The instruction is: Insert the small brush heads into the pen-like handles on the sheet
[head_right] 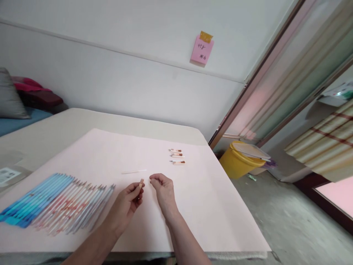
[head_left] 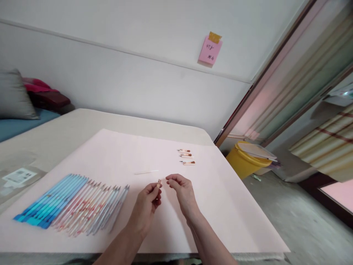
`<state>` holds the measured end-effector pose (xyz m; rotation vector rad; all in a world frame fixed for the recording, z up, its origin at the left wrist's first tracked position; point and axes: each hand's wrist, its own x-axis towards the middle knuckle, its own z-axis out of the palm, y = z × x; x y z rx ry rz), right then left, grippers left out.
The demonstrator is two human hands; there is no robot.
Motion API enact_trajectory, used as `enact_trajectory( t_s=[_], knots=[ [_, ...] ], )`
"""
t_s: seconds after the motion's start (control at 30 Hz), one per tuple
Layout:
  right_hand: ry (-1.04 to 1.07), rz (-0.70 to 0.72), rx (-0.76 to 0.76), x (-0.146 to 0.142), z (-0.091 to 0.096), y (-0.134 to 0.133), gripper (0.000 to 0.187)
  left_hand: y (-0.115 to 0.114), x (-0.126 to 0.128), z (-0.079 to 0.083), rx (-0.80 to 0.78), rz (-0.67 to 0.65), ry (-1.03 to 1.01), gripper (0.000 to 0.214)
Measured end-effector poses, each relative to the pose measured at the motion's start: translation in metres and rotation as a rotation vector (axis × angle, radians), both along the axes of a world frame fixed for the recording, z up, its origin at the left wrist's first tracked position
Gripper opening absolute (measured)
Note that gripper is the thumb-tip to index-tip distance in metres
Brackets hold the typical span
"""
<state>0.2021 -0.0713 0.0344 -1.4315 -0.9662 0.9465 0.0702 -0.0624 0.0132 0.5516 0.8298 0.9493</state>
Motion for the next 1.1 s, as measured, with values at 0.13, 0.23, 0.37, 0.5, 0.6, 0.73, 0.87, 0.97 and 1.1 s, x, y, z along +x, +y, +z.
enact_trajectory(
  t_s=[0.13, 0.23, 0.37, 0.5, 0.6, 0.73, 0.87, 0.97, 1.1],
  knots=[
    [0.033, 0.028, -0.019, -0.007, 0.000, -0.002, 0.011, 0.010, -0.005, -0.001, -0.163, 0.143, -0.181, 0.010],
    [0.030, 0.075, -0.042, -0.019, -0.002, -0.006, 0.009, 0.015, -0.008, -0.004, -0.173, 0.196, -0.229, 0.006],
    [-0.028, 0.176, -0.030, -0.035, -0.009, -0.010, 0.007, 0.014, -0.007, -0.008, -0.065, 0.125, -0.260, 0.008],
    [-0.108, 0.187, -0.013, -0.045, -0.019, -0.010, 0.003, 0.008, -0.003, -0.010, 0.009, 0.100, -0.233, 0.018],
    [-0.089, 0.181, -0.014, -0.047, -0.024, -0.009, 0.004, 0.006, -0.001, -0.012, 0.020, 0.102, -0.198, 0.019],
    [-0.090, 0.191, -0.006, -0.045, -0.024, -0.007, 0.006, 0.005, -0.001, -0.010, 0.057, 0.064, -0.161, 0.020],
    [-0.072, 0.162, -0.021, -0.033, -0.019, -0.003, 0.009, 0.003, -0.005, -0.006, 0.080, 0.055, -0.017, 0.024],
    [-0.055, 0.088, -0.022, -0.017, -0.015, 0.002, 0.005, 0.010, -0.012, -0.012, 0.154, 0.024, 0.263, 0.026],
    [0.008, 0.038, -0.025, 0.001, -0.011, 0.006, 0.003, 0.044, -0.018, -0.029, 0.391, 0.022, 0.788, 0.020]
  ],
)
